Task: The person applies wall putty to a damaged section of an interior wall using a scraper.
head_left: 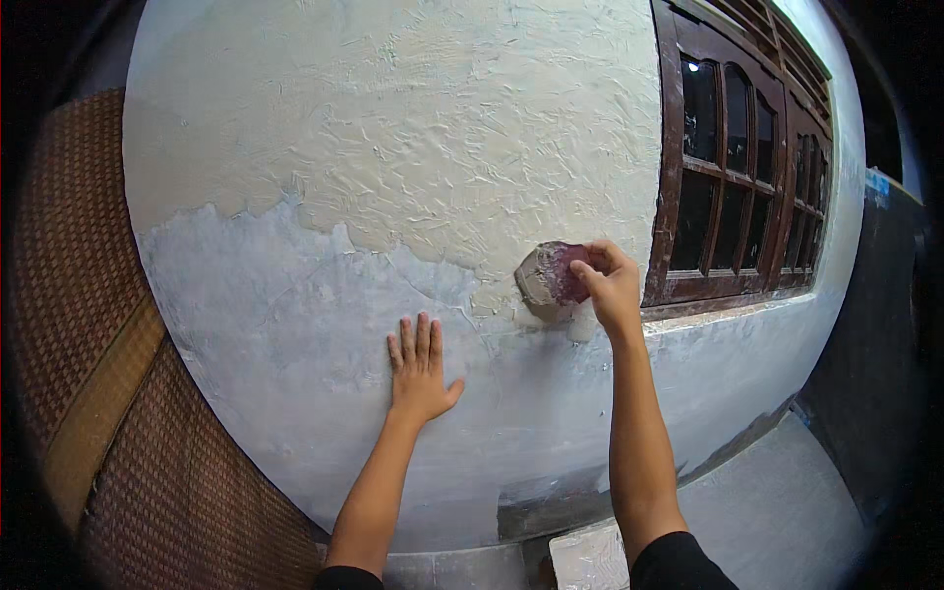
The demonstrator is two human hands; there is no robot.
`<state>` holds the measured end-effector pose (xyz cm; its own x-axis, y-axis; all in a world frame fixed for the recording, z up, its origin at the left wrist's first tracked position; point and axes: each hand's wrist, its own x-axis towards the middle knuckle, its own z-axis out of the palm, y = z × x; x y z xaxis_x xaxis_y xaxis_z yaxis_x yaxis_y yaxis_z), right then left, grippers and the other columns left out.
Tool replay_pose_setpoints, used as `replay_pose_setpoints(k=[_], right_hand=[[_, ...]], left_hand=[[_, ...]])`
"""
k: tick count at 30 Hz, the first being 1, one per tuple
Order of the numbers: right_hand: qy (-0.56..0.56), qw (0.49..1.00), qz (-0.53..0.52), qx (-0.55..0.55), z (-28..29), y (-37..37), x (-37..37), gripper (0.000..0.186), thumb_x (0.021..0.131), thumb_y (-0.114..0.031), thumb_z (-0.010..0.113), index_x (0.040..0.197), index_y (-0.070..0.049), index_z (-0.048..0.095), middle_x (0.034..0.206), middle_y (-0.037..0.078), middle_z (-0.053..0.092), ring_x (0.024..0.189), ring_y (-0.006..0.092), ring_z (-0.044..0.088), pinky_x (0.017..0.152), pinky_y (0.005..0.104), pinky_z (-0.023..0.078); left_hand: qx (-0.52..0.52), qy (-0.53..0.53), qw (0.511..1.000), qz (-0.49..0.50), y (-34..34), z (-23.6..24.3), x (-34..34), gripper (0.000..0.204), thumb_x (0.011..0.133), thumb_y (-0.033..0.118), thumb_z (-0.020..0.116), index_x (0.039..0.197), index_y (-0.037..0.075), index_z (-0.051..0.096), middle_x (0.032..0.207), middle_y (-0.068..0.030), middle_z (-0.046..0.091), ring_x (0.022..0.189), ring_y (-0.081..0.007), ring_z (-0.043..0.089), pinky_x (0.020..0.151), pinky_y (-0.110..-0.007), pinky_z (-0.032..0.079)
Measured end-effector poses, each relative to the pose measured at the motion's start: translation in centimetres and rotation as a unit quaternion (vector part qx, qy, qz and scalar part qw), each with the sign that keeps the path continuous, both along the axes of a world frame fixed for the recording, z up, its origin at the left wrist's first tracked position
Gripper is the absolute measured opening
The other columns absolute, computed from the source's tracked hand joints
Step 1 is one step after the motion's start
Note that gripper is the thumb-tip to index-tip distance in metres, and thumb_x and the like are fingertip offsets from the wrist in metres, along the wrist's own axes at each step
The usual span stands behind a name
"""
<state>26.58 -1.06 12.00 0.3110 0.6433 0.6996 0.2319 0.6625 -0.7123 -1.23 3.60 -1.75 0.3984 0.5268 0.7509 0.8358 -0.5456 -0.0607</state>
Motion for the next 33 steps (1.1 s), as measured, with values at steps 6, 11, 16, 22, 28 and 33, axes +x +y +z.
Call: replay_pose_setpoints(k=[6, 11, 16, 22, 28, 33], right_hand=[[-0.095, 0.995, -0.022, 0.015, -2.0, 0.5, -3.0, 0.023, 0.075, -0.002, 0.068, 0.097, 0.001, 0.063, 0.087, 0.011, 0.069, 0.08, 0.0169, 0.065, 0.074, 0.0288, 0.05], [0.021, 0.999, -0.015, 0.042, -0.9, -0.3, -2.4, 0.021, 0.076, -0.002, 0.068, 0.096, 0.001, 0.063, 0.086, 0.012, 0.069, 0.08, 0.0169, 0.066, 0.075, 0.0292, 0.05], [-0.087, 0.995, -0.003, 0.046, -2.0, 0.7, -5.0, 0.019, 0.076, -0.003, 0.067, 0.093, 0.001, 0.063, 0.084, 0.011, 0.069, 0.078, 0.018, 0.066, 0.073, 0.0294, 0.051], [0.004, 0.999, -0.02, 0.046, -1.1, -0.1, -3.1, 0.018, 0.076, -0.002, 0.067, 0.093, 0.001, 0.064, 0.084, 0.01, 0.069, 0.076, 0.0173, 0.066, 0.07, 0.0298, 0.051], [-0.163, 0.984, -0.048, 0.046, -0.8, 0.2, -5.1, 0.021, 0.074, -0.005, 0.068, 0.095, 0.0, 0.065, 0.084, 0.012, 0.069, 0.076, 0.0177, 0.066, 0.072, 0.0292, 0.05], [-0.08, 0.994, -0.039, 0.064, 1.1, 0.0, -2.3, 0.022, 0.075, -0.002, 0.066, 0.096, 0.0, 0.065, 0.083, 0.011, 0.07, 0.077, 0.0173, 0.067, 0.073, 0.0293, 0.051]], left_hand=[[0.014, 0.003, 1.0, -0.001, 0.0, 0.0, -0.2, 0.113, 0.07, 0.04, 0.069, 0.146, -0.001, -0.004, 0.153, -0.0223, -0.008, 0.138, -0.0463, -0.011, 0.108, -0.061, -0.006], [0.01, -0.008, 1.0, -0.013, 0.0, 0.0, -0.1, 0.113, 0.07, 0.04, 0.069, 0.146, -0.001, -0.003, 0.153, -0.022, -0.007, 0.139, -0.0454, -0.01, 0.108, -0.061, -0.006], [-0.001, -0.001, 1.0, 0.001, -0.3, 0.3, -0.1, 0.112, 0.07, 0.04, 0.07, 0.146, -0.002, -0.002, 0.153, -0.0222, -0.007, 0.139, -0.0451, -0.009, 0.108, -0.061, -0.005], [0.003, -0.003, 1.0, -0.003, -0.2, 0.2, -0.1, 0.113, 0.069, 0.04, 0.07, 0.146, -0.002, -0.001, 0.153, -0.0223, -0.006, 0.139, -0.0454, -0.009, 0.108, -0.061, -0.005], [-0.004, 0.004, 1.0, 0.003, -0.1, 0.2, -0.2, 0.113, 0.07, 0.041, 0.069, 0.146, -0.002, -0.002, 0.153, -0.0229, -0.006, 0.139, -0.0456, -0.01, 0.108, -0.061, -0.005], [-0.003, 0.006, 1.0, 0.003, -0.3, 0.3, 0.0, 0.112, 0.071, 0.041, 0.069, 0.145, -0.003, -0.003, 0.152, -0.0235, -0.007, 0.139, -0.0456, -0.01, 0.108, -0.061, -0.005]])
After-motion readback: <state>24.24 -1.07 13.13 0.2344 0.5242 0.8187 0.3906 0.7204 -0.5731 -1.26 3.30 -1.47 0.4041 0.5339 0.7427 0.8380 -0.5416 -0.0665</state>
